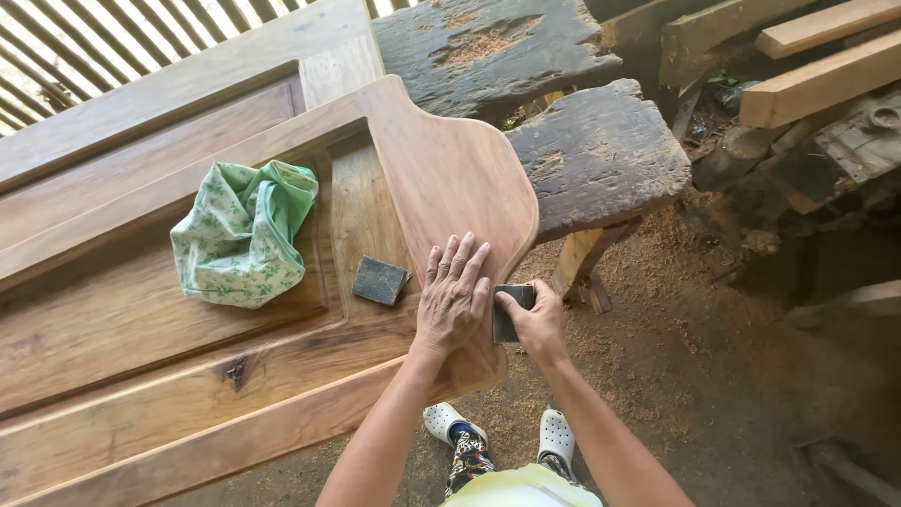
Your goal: Sanding the edges and flat surfaces of a wooden decorative panel using a manual sanding block.
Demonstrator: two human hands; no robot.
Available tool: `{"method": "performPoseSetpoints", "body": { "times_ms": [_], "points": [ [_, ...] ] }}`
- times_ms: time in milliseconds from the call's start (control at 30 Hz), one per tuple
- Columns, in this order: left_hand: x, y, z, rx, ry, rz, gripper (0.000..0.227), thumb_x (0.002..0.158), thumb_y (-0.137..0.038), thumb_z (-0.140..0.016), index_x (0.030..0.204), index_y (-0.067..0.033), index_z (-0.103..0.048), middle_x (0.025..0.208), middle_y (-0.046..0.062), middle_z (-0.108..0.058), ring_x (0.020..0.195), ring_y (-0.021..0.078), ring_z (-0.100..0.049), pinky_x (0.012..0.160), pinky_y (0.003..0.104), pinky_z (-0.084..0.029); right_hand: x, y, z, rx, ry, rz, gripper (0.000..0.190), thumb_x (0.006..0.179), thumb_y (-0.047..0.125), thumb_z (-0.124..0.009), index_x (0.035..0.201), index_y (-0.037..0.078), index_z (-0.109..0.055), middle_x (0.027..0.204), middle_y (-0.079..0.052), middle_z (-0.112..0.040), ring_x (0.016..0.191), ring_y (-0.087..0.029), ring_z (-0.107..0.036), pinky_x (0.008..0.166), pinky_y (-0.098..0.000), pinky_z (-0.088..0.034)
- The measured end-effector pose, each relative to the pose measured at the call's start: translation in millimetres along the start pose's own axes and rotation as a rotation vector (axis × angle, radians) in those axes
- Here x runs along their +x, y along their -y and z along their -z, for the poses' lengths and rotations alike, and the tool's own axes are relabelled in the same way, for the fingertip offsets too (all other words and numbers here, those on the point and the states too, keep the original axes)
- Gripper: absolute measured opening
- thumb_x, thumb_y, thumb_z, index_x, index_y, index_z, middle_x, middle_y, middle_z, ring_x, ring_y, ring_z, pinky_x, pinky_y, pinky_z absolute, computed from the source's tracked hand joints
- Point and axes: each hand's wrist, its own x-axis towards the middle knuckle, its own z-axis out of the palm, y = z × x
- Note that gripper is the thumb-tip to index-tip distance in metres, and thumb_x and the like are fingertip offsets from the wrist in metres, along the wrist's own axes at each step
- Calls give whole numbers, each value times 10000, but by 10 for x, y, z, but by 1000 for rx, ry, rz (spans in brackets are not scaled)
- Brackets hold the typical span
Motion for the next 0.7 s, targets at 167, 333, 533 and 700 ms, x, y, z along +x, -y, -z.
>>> {"method": "performPoseSetpoints", "body": {
  "times_ms": [167,333,533,700],
  "points": [
    [17,34,-72,-11,18,11,523,986,-352,-494,1494,-228,-517,1579,69,-457,1492,244,-366,1257,446,-195,308,428,56,-16,-72,70,222,767,184,-880,871,58,-729,725,-100,-677,660,-196,-625,587,-343,-514],
    [-13,9,-25,-14,7,11,512,996,-344,-483,1493,-227,-518,1576,70,-463,1494,249,-368,1257,449,-202,507,340,83,44,-191,147,208,798,182,-861,854,72,-692,692,-42,-613,629,-116,-561,527,-261,-445],
    [-12,9,-27,-17,10,17,506,992,-349,-488,1484,-239,-522,1576,56,-458,1492,241,-362,1254,447,-196,-43,142,63,40,87,8,222,736,175,-902,823,60,-732,662,-41,-634,616,-125,-569,510,-274,-478],
    [-7,13,-25,-27,13,13,506,995,-334,-488,1489,-230,-519,1581,62,-452,1494,244,-358,1252,447,-198,31,452,147,-15,102,85,242,721,152,-913,817,42,-721,657,-103,-659,611,-178,-599,523,-325,-506]
  ]
}}
